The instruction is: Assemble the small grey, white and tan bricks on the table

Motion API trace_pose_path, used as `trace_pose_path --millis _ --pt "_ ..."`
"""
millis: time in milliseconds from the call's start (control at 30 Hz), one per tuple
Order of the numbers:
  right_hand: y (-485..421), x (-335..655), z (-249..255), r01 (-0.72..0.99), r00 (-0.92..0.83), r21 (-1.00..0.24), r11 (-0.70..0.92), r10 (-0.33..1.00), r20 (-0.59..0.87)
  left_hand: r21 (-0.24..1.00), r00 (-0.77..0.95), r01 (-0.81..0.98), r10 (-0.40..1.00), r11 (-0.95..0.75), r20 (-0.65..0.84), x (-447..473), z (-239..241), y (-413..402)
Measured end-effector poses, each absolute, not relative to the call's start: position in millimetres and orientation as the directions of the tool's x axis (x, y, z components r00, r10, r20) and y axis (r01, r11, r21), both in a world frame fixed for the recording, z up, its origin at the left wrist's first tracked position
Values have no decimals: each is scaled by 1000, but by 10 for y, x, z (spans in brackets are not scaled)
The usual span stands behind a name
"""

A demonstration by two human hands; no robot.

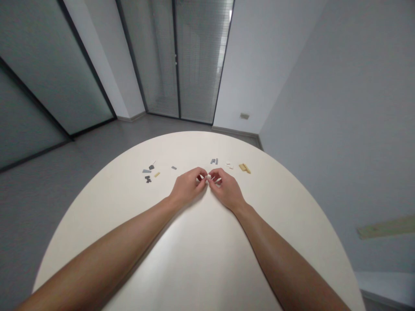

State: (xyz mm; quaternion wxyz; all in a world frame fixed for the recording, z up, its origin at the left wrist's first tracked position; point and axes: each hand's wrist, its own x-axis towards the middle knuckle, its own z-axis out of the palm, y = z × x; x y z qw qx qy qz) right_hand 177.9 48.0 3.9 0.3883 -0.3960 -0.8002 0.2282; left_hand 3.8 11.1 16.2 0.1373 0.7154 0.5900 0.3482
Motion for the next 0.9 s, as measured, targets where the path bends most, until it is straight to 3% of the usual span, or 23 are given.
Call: trace_pose_path --millis 900 --pt "478 1778 49 465 -386 -662 588 808 446 584 61 775 948 -242 312 40 165 108"
